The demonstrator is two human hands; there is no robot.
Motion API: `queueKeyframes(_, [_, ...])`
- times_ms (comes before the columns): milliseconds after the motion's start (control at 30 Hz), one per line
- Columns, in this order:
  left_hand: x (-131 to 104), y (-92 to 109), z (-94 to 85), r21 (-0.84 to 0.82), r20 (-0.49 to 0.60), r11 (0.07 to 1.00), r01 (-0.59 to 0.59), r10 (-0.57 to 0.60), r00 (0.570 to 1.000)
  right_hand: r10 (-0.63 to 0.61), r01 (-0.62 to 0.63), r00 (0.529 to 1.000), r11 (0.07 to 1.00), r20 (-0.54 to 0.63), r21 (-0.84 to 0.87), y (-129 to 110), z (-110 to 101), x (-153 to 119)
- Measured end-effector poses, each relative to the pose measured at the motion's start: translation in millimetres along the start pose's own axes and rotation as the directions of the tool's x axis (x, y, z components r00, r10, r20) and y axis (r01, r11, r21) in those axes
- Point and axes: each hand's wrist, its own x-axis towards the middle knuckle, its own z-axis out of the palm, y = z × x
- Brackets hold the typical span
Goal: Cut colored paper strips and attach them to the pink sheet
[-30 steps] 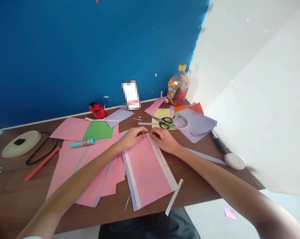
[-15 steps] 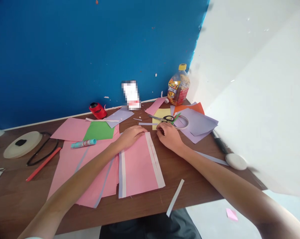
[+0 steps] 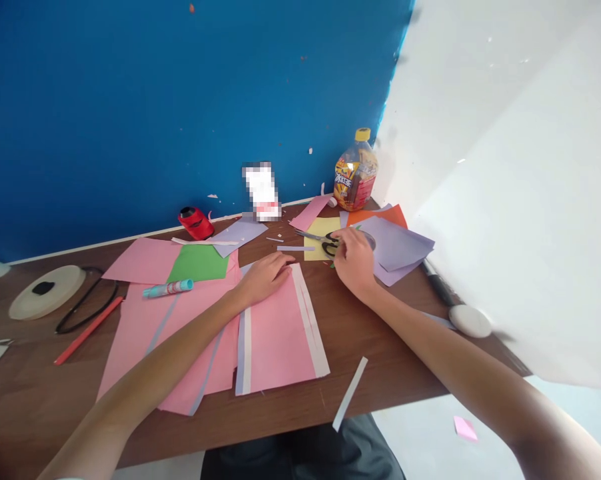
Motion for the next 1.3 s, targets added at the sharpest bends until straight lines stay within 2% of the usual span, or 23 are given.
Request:
queueKeyframes(100, [1,2,-2.8,-0.057,0.012,0.998,0.017,-0.016,1.0,0.051,-0.044,0.981,0.998,-0.188,0.041,0,-10,4])
queueKeyframes(167, [2,3,-4.5,-0.064,0.02,0.998,0.016,-0.015,1.0,0.05,-0.038,0.969,0.998,-0.242,0.055,1,-13,6])
queueKeyframes(233, [2,4,-5.7,-0.066,0.03,0.998,0.014,-0.012,0.999,0.0,0.013,0.976,0.998,-0.219,0.059,1,-12,6])
queueKeyframes(333, [3,4,-6.8,-0.1,0.058,0.995,0.024,-0.018,0.998,-0.214,0.219,0.974,0.972,-0.073,0.083,-4,-6,2])
queueKeyframes(367, [4,4,-7.5,-0.117,0.07,0.993,0.032,-0.024,0.997,-0.318,0.317,0.948,0.943,-0.007,0.104,-7,-3,0])
queueKeyframes(400, [4,4,-8.5,-0.137,0.088,0.99,0.043,-0.032,0.996,-0.424,0.411,0.902,0.9,0.079,0.144,-10,-1,-3])
queueKeyframes(467, [6,3,-11.6,-0.192,0.142,0.978,0.08,-0.053,0.988,-0.558,0.523,0.806,0.828,0.198,0.202,-18,1,-8])
queueKeyframes(533, [7,1,-16.1,-0.255,0.217,0.959,0.128,-0.072,0.973,-0.623,0.578,0.734,0.782,0.27,0.234,-24,1,-11])
queueKeyframes(600, [8,0,-21.2,-0.303,0.287,0.939,0.164,-0.075,0.955,-0.643,0.595,0.702,0.766,0.307,0.245,-27,1,-12])
queueKeyframes(833, [9,1,-32.5,-0.269,0.388,0.954,0.131,-0.017,0.921,-0.656,0.626,0.683,0.752,0.32,0.206,-27,4,-13])
queueKeyframes(1000, [9,-1,-27.1,-0.272,0.372,0.952,0.137,-0.027,0.928,-0.649,0.618,0.681,0.758,0.34,0.209,-26,5,-13])
queueKeyframes(1100, [9,-2,-19.4,-0.27,0.308,0.956,0.116,-0.029,0.951,-0.609,0.566,0.697,0.791,0.379,0.231,-25,4,-14])
queueKeyframes(1200, [9,0,-14.2,-0.201,0.257,0.972,0.122,-0.068,0.964,-0.535,0.465,0.723,0.845,0.438,0.265,-23,4,-15])
queueKeyframes(1300, [8,4,-13.8,-0.167,0.267,0.977,0.136,-0.088,0.96,-0.476,0.365,0.746,0.877,0.465,0.312,-22,5,-16])
